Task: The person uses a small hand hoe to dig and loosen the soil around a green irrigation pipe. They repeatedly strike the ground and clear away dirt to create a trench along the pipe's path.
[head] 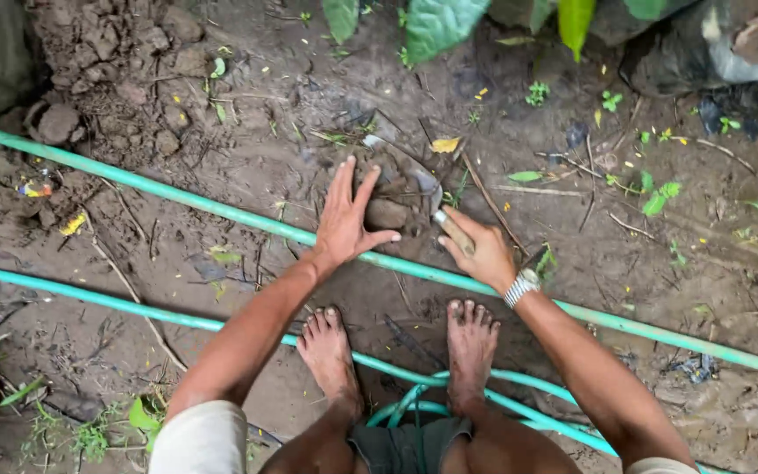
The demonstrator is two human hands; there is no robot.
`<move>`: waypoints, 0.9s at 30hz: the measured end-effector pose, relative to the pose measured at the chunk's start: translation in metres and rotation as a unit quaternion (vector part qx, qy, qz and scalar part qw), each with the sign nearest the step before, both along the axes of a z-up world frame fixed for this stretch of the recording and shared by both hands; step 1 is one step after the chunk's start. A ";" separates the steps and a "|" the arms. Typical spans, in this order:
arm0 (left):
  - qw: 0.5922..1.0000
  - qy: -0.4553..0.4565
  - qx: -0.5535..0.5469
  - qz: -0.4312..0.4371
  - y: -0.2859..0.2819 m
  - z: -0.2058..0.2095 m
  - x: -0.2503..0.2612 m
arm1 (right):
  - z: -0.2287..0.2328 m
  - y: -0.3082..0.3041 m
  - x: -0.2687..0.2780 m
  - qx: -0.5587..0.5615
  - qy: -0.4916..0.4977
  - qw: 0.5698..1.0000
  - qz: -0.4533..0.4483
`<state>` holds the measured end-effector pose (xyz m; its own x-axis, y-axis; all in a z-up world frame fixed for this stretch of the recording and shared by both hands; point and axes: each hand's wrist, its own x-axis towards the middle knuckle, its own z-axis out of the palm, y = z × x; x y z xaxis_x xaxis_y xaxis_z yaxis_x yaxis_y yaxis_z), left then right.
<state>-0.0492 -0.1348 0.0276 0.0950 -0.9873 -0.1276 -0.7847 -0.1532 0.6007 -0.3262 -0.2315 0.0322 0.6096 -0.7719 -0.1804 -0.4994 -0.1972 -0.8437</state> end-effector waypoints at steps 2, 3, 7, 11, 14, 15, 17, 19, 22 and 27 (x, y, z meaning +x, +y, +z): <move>1.000 -0.004 0.001 0.004 0.000 -0.003 -0.002 | 0.012 0.008 -0.009 0.012 0.021 1.000 0.001; 1.000 -0.009 0.001 0.004 0.004 -0.004 -0.005 | 0.019 0.015 -0.015 0.023 0.043 0.999 -0.002; 1.000 0.004 0.000 0.009 0.015 -0.021 -0.016 | -0.001 0.036 -0.063 0.039 0.095 0.995 -0.007; 0.999 0.013 -0.024 0.017 0.014 -0.031 -0.003 | -0.052 0.046 -0.038 0.130 0.020 0.988 -0.079; 0.996 0.053 -0.063 0.045 0.008 -0.037 0.000 | -0.058 0.058 -0.018 0.169 -0.036 0.977 -0.127; 0.992 0.069 -0.085 0.066 0.006 -0.039 -0.003 | -0.051 0.063 -0.014 0.175 -0.049 0.973 -0.143; 0.991 0.055 -0.101 0.065 0.001 -0.036 -0.008 | -0.034 0.069 -0.006 0.168 -0.041 0.973 -0.155; 0.990 0.048 -0.116 0.072 -0.005 -0.034 -0.018 | -0.016 0.068 -0.006 0.163 -0.025 0.973 -0.160; 0.985 0.046 -0.129 0.101 -0.013 -0.027 -0.024 | 0.003 0.062 -0.007 0.138 -0.002 0.982 -0.127; 0.981 -0.016 -0.179 0.067 -0.041 -0.002 -0.034 | 0.010 0.048 -0.018 0.128 -0.027 0.979 -0.159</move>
